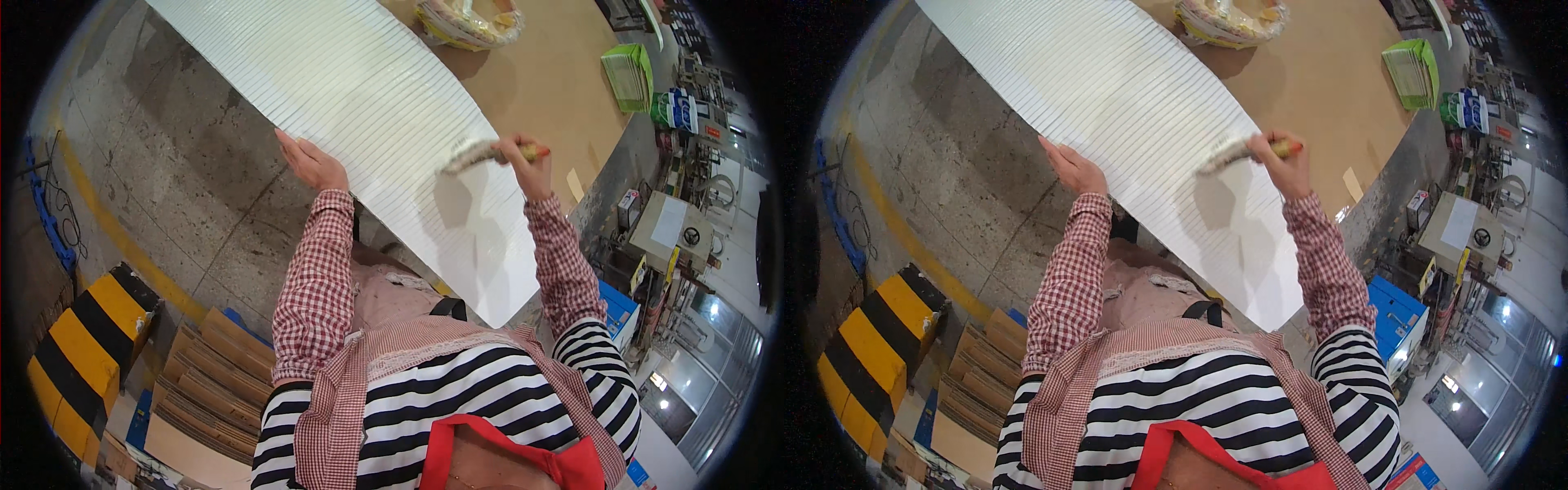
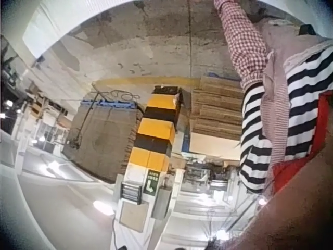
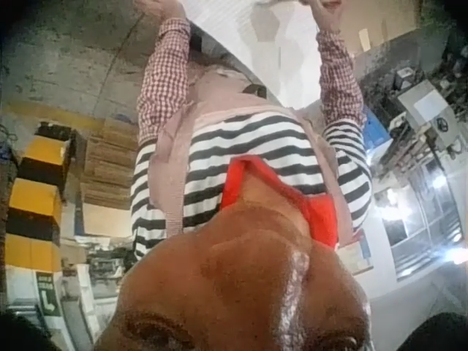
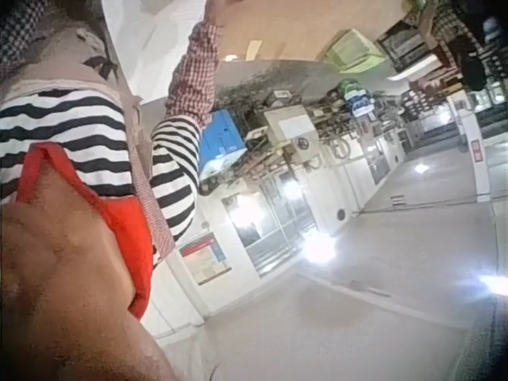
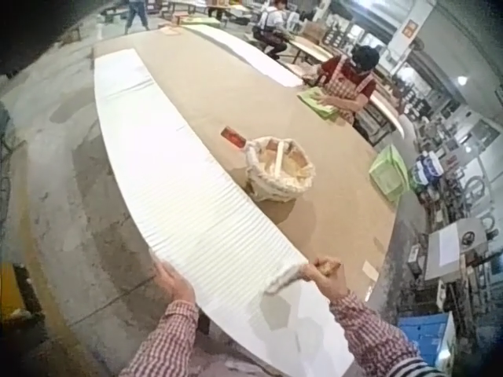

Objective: Applying adhesive with a brush onto long strips of white paper materials on a work table.

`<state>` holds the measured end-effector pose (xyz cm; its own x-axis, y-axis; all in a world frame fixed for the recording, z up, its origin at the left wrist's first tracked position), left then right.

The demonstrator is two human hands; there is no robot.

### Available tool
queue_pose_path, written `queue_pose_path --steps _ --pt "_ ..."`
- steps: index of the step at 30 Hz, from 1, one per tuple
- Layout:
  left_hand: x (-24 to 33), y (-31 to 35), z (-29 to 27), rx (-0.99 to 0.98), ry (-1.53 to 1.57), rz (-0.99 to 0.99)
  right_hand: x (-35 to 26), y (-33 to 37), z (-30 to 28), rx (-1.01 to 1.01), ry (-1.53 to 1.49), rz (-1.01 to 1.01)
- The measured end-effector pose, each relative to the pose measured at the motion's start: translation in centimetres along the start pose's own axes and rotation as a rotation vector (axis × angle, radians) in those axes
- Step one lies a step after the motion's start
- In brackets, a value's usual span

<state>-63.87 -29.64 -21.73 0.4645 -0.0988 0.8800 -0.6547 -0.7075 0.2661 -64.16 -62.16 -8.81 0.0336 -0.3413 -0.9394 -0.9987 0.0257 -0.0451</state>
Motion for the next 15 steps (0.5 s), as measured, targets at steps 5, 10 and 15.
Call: queue_pose_path --steps 5,10,15 --pt "-1.0 -0.8 -0.4 0.043 0.016 0.061 -3.8 -1.7 1.9 -0.070 -0.057 -0.042" --pt "-0.6 -0.6 0.2 0.033 0.017 0.056 -5.4 -9.0 7.4 -0.058 -0.095 -0.300" --pt "-0.5 -0.7 -0.2 0.017 0.035 0.062 -2.8 -9.2 7.6 -0.141 -0.051 -0.192"
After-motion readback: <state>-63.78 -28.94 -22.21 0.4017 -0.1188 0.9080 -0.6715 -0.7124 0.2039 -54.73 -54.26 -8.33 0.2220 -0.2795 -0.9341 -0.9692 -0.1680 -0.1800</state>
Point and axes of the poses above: each hand's wrist, its own y-axis away from the middle knuckle, its own z-axis out of the palm, x = y × z, the point moved 4 cm from there along -y, towards the middle knuckle, and after that the axes turned 14 degrees about -z, right-handed, at the moved point
